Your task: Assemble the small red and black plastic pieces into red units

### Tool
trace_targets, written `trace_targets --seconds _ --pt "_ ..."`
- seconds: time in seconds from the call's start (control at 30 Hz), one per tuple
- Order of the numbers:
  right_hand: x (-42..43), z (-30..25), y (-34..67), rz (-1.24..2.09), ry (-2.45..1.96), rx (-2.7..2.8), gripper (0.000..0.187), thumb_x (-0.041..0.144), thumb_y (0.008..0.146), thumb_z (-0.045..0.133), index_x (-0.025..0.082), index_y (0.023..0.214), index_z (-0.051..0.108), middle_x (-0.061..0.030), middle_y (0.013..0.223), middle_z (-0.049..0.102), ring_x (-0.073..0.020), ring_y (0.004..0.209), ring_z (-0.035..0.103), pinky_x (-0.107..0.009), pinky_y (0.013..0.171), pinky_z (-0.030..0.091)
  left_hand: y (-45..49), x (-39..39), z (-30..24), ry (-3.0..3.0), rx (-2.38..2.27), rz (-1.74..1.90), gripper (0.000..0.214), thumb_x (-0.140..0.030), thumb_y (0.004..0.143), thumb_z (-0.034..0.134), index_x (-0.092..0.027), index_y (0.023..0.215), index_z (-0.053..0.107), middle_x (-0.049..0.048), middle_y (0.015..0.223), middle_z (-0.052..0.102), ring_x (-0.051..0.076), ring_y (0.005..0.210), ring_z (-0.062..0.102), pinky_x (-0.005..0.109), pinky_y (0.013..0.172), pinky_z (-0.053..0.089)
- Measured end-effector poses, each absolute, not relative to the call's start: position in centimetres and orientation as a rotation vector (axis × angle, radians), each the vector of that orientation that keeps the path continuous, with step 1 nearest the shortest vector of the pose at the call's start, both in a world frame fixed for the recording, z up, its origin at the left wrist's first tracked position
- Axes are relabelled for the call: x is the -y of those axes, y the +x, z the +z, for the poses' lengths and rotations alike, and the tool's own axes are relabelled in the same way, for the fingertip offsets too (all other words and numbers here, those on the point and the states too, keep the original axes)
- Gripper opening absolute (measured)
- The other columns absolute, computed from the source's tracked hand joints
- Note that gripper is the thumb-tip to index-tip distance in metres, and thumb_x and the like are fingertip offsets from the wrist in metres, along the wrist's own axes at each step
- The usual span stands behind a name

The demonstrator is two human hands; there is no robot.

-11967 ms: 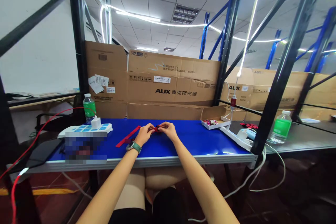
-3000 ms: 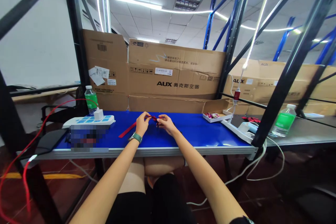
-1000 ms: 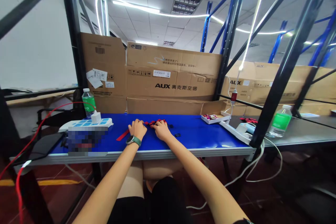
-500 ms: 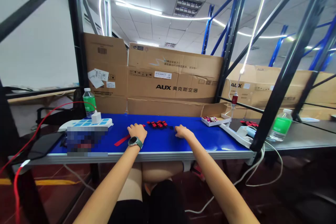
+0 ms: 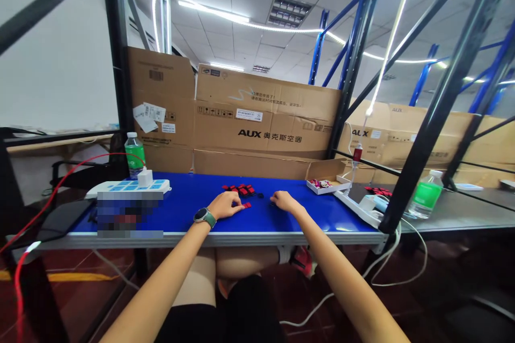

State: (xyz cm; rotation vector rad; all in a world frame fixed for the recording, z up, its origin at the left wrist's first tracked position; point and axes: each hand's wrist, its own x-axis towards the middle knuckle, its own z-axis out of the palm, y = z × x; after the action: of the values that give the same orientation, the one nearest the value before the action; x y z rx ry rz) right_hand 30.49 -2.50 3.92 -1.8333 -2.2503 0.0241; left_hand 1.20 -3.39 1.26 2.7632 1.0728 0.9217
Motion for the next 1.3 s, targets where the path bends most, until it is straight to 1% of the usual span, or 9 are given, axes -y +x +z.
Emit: trace_targets --seconds 0.1,0.2,0.4,0.5,0.63,0.73,0.87,1.07,1.3 --pt "2.8 4.6 30.4 0.144 -1.869 2.345 0.027 0.022 0.076 0.079 0.019 0.102 0.073 -0.0069 0.104 0.073 -0.0197 0.098 0.068 -0.021 0.076 0.045 1.3 3.4 1.2 2.827 -0.909 0.824 0.026 -0.041 0.092 0.059 -0.027 0.105 0.077 0.0044 0.105 0.07 0.019 0.095 0.062 0.029 0.084 0.042" --pt "3.0 5.0 30.3 0.168 -1.919 2.343 0.031 0.02 0.076 0.079 0.021 0.105 0.071 -0.0036 0.103 0.073 -0.0172 0.097 0.067 -0.02 0.075 0.045 1.5 3.6 1.1 2.939 -0.907 0.766 0.029 -0.035 0.094 0.057 -0.037 0.12 0.071 0.003 0.118 0.067 0.022 0.109 0.055 0.036 0.094 0.036" --pt "2.1 5.0 28.7 -0.084 -2.064 2.18 0.034 0.027 0.087 0.068 0.019 0.119 0.066 -0.0163 0.124 0.064 -0.0295 0.114 0.061 -0.035 0.088 0.047 2.3 4.3 1.5 3.045 -1.018 0.676 0.036 -0.032 0.097 0.052 -0.045 0.128 0.064 0.0035 0.112 0.061 0.021 0.101 0.051 0.038 0.092 0.032" --pt "0.9 4.3 26.6 -0.273 -1.926 2.225 0.034 0.03 0.093 0.061 0.022 0.125 0.064 -0.017 0.128 0.062 -0.0329 0.121 0.056 -0.044 0.094 0.046 2.3 4.3 1.7 3.064 -1.025 0.697 0.038 -0.031 0.097 0.05 -0.044 0.131 0.062 0.0036 0.113 0.061 0.021 0.1 0.052 0.038 0.093 0.033" --pt "-0.6 3.5 24.5 -0.274 -1.768 2.354 0.021 0.013 0.091 0.057 0.015 0.106 0.072 -0.0191 0.117 0.067 -0.0274 0.113 0.063 -0.035 0.095 0.045 1.2 3.8 1.7 2.895 -1.205 0.988 0.035 -0.019 0.091 0.05 -0.032 0.113 0.074 0.0043 0.109 0.065 0.022 0.1 0.055 0.037 0.094 0.037" --pt "-1.4 3.4 24.0 -0.268 -1.777 2.288 0.024 0.007 0.091 0.053 0.012 0.104 0.072 -0.0208 0.111 0.07 -0.0259 0.106 0.067 -0.031 0.09 0.047 0.5 3.5 1.3 2.831 -1.165 0.919 0.034 -0.013 0.084 0.052 -0.029 0.097 0.079 0.0027 0.104 0.068 0.02 0.096 0.059 0.034 0.091 0.041" --pt "-2.0 3.1 23.1 -0.091 -1.538 1.907 0.023 0.023 0.098 0.05 0.014 0.108 0.069 -0.0147 0.098 0.074 -0.0222 0.091 0.071 -0.028 0.079 0.051 0.8 3.4 1.0 2.902 -1.116 0.865 0.035 -0.019 0.085 0.057 -0.034 0.112 0.075 0.0031 0.109 0.067 0.023 0.105 0.059 0.037 0.094 0.041" --pt "-1.5 1.3 20.2 0.222 -0.967 1.824 0.021 0.038 0.089 0.063 0.019 0.089 0.071 -0.0044 0.08 0.074 -0.0185 0.071 0.069 -0.026 0.069 0.052 0.7 2.2 1.2 2.57 -1.184 1.462 0.038 -0.028 0.089 0.062 -0.022 0.126 0.061 0.0085 0.11 0.067 0.021 0.096 0.063 0.035 0.088 0.049" --pt "0.5 0.7 19.5 0.353 -0.724 2.089 0.022 0.027 0.096 0.055 0.02 0.113 0.068 -0.006 0.102 0.074 -0.0181 0.092 0.069 -0.028 0.085 0.051 -0.5 0.5 0.7 2.355 -1.161 1.514 0.014 -0.02 0.089 0.057 -0.021 0.094 0.071 0.0036 0.092 0.074 0.019 0.082 0.068 0.031 0.081 0.053"
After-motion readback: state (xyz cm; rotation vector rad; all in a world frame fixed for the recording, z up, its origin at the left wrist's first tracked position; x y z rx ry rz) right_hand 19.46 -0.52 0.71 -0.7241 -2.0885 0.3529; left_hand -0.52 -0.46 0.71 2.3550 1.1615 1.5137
